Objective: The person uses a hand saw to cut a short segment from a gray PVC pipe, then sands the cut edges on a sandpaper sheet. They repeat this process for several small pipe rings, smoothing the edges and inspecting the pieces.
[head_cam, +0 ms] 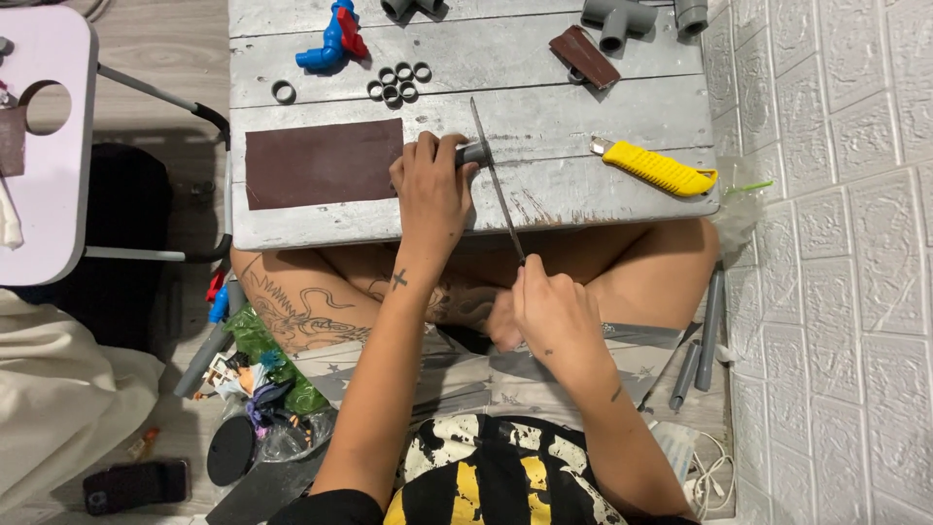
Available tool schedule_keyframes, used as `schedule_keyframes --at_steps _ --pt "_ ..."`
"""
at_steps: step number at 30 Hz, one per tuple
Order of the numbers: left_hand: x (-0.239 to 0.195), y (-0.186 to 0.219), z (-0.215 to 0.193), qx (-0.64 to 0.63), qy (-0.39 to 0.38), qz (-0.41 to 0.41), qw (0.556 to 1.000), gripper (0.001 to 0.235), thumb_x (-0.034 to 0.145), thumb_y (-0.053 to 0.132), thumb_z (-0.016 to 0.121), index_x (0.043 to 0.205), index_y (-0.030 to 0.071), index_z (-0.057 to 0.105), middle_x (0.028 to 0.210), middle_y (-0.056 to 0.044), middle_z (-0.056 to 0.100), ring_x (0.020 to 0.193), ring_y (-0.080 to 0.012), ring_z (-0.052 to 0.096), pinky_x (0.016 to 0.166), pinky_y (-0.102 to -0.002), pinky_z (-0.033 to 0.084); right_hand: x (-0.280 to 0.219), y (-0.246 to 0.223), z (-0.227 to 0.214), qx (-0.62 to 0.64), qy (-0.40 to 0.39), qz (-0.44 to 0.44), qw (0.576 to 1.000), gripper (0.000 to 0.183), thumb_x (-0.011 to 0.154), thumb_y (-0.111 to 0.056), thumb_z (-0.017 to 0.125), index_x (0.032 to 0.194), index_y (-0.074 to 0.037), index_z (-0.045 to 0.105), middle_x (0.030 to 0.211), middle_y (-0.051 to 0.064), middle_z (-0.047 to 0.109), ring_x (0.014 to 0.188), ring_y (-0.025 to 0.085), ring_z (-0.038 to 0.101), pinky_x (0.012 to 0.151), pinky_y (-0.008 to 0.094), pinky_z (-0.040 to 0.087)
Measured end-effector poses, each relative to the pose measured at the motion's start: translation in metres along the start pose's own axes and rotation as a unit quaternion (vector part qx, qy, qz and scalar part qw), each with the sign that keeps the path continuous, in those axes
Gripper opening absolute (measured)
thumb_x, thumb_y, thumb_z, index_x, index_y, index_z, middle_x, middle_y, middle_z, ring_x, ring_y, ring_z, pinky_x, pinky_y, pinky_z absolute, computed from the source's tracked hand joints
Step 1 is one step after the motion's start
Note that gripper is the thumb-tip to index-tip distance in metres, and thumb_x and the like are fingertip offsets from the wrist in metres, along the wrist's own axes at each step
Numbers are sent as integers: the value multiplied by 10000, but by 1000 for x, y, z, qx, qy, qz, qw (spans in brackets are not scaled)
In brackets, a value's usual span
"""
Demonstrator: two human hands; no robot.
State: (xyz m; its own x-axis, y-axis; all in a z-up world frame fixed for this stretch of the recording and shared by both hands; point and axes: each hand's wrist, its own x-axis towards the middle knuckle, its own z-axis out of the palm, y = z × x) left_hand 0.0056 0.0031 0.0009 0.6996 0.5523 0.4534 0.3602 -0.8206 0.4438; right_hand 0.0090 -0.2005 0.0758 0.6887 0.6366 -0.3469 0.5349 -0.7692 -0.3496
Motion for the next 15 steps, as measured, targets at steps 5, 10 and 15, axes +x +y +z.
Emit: schedule_keyframes --at_steps 5,10,15 --pt "4 -2 -2 -4 -5 4 1000 181 976 255 682 1095 119 691 978 -40 506 1013 -274 542 941 -432 356 15 10 19 37 92 -25 995 329 1074 -294 356 967 -58 557 626 238 664 660 463 723 626 553 581" --pt "8 -9 3 4 0 11 1000 171 982 265 680 1071 124 719 993 -36 480 1054 -284 515 972 -460 346 13 22 23 86 182 -40 979 293 1076 -252 397 927 -55 554 575 222 645 589 422 709 586 525 580" --pt "10 -9 9 57 17 14 998 178 997 280 669 1123 155 687 959 -20 479 1078 -257 512 982 -486 298 7 26 43 53 143 -40 987 295 1065 -277 410 977 -69 601 662 232 696 658 448 725 622 567 576"
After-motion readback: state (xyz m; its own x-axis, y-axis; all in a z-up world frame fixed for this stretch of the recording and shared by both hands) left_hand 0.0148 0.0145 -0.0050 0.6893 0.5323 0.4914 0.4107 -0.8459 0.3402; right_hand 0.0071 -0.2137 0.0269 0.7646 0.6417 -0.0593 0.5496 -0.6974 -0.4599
